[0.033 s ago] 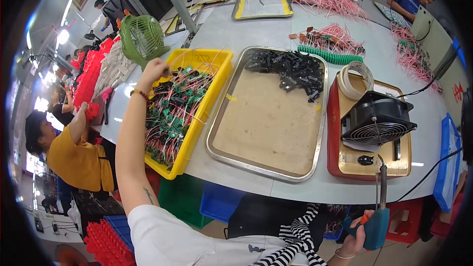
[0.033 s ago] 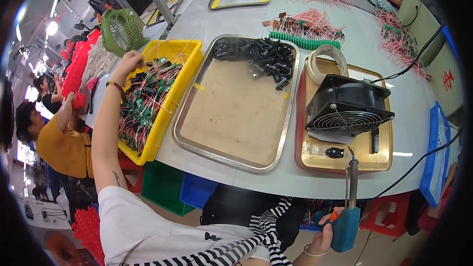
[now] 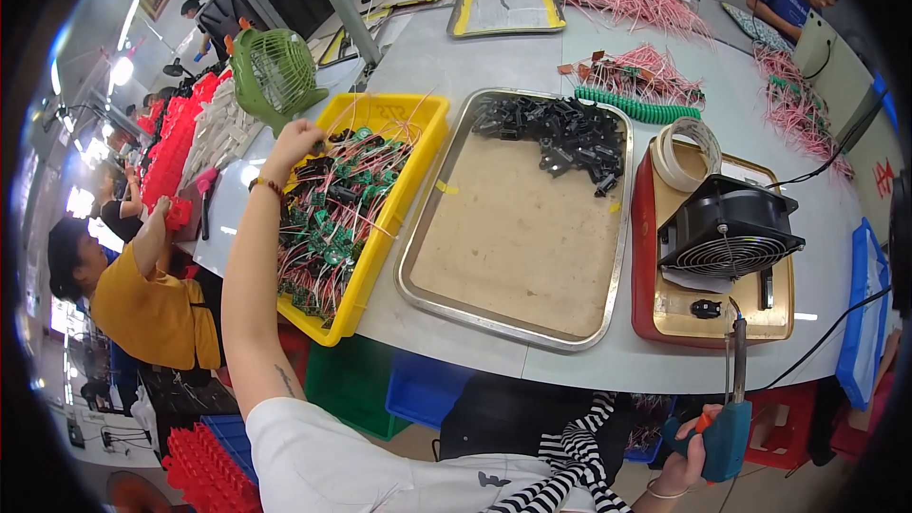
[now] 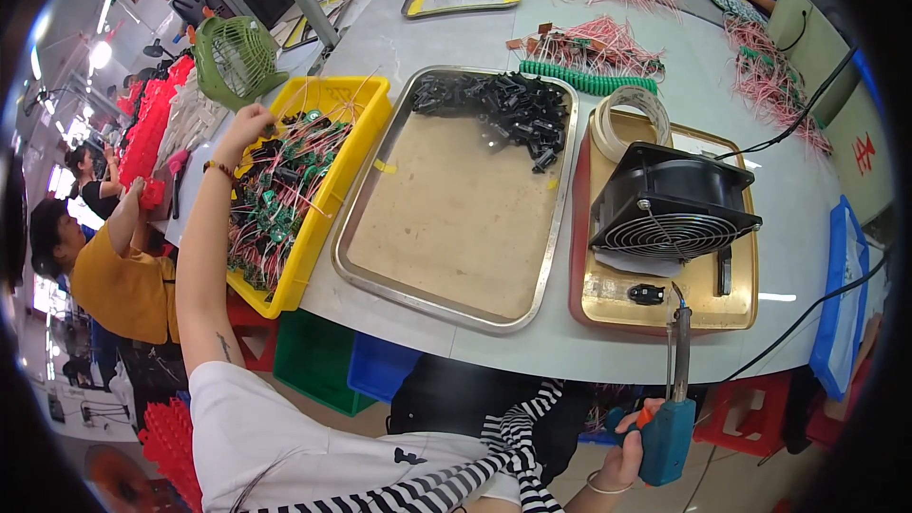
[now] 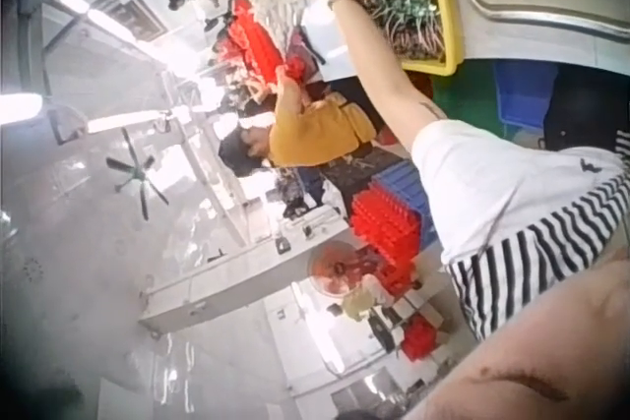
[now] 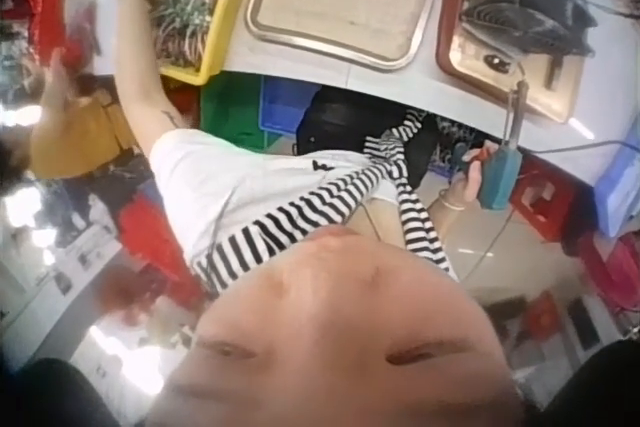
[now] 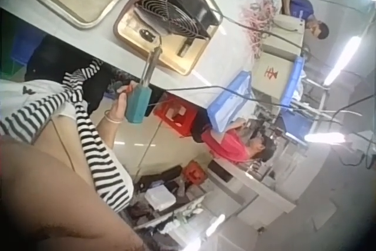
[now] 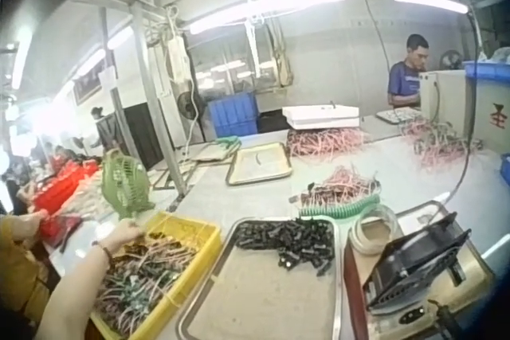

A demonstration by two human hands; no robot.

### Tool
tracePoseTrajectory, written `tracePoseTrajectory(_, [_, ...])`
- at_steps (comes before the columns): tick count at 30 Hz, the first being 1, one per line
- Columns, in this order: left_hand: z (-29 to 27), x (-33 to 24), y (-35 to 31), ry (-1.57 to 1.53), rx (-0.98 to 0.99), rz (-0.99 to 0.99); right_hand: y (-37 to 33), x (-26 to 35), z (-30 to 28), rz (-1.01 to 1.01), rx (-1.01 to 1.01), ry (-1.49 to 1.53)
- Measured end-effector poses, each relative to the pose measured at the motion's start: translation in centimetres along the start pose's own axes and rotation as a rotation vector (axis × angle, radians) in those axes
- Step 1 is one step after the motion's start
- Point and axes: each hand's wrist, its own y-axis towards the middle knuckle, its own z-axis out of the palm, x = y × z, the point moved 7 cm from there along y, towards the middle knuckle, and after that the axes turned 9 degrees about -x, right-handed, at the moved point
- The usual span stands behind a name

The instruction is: The person places plastic components into slots on a work platform and solders wires from circuit boards onto the components using a soldering iron.

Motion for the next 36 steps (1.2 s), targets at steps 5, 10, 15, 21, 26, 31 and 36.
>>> tracePoseTrajectory(5, [-1.9,1.5,-1.5,0.237,-0.075,0.022,0.2,0.1,0.4,0.009,0.003,0.012])
tracePoseTrajectory(10, [-1.9,-0.9,-2.6,0.444,-0.092,0.104,0.1,0.2,0.5,-0.034,0.062,0.032])
tracePoseTrajectory(15, [-1.1,-7.5,-4.2,0.683,-0.164,0.385,-0.1,-0.2,-0.2,0.014,0.027,0.033])
tracePoseTrajectory(21, [8.0,-24.7,-14.2,0.416,-0.085,0.797,0.3,-0.1,-1.1,-0.022,-0.001,0.061])
tracePoseTrajectory(26, [19.7,-27.2,-19.1,0.428,0.187,0.926,0.2,0.1,-1.5,-0.059,0.004,0.135])
tracePoseTrajectory(31, [22.3,-26.0,-19.7,0.328,0.030,0.938,0.2,-0.8,-3.4,-0.031,-0.046,0.145])
tracePoseTrajectory(36, [21.6,-26.3,-22.9,0.342,0.030,1.047,0.9,-1.3,-3.8,0.009,-0.062,0.147])
